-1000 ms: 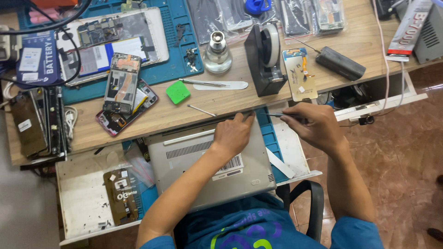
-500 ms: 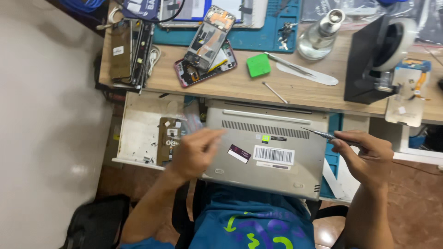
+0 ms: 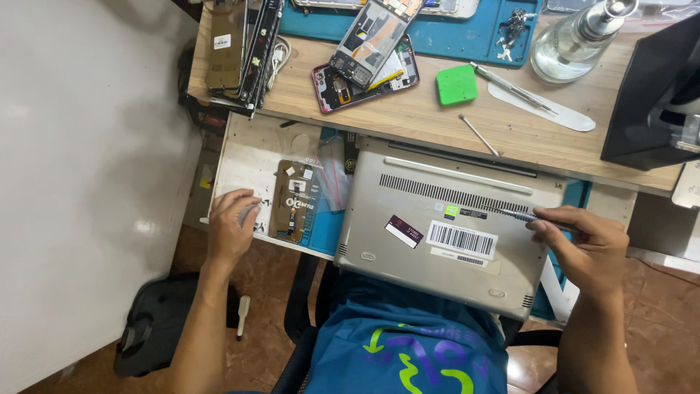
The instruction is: The person uses a screwdriver to remove screws from the back panel of a silver laptop. They place the removed screws into a drawer and continue unscrewing the device.
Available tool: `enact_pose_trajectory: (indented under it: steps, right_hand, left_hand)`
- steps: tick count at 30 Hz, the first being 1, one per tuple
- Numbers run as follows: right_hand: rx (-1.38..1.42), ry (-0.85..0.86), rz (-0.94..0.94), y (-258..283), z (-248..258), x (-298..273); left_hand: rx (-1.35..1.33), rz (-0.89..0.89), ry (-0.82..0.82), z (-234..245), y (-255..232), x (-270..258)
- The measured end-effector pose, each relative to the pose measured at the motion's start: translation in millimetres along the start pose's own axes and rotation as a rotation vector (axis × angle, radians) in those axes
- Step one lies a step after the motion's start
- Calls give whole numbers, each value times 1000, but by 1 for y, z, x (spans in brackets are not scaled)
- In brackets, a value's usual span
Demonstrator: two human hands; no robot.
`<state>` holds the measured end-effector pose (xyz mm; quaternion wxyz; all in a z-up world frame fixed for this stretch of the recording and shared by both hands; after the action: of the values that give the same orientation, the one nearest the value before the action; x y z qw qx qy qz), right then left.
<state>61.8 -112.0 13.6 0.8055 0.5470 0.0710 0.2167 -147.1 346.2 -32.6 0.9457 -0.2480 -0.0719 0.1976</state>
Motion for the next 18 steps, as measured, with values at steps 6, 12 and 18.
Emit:
enact_pose_trajectory:
  steps: [6,12,18]
  right_hand:
    - [2,-12,-37,-10,2,-2]
    - [-11,-8,-52,-10,2,-3]
    - [0,14,-31,-8,2,-3]
  left_hand:
    - [46,5,-19,-1,1,4]
    - [96,-40,-130,-2,0,3]
    - [198,-98,-134,-4,-8,0]
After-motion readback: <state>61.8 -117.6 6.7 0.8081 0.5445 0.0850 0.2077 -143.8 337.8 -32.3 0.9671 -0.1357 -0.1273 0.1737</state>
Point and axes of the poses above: each hand's wrist, its own x-axis towards the middle knuckle, its own z-axis out of the back of the hand, y = z × x, the point moved 9 cm from there along x, towards the middle knuckle, and after that the axes turned 2 degrees about -x, right-handed, at the moved point
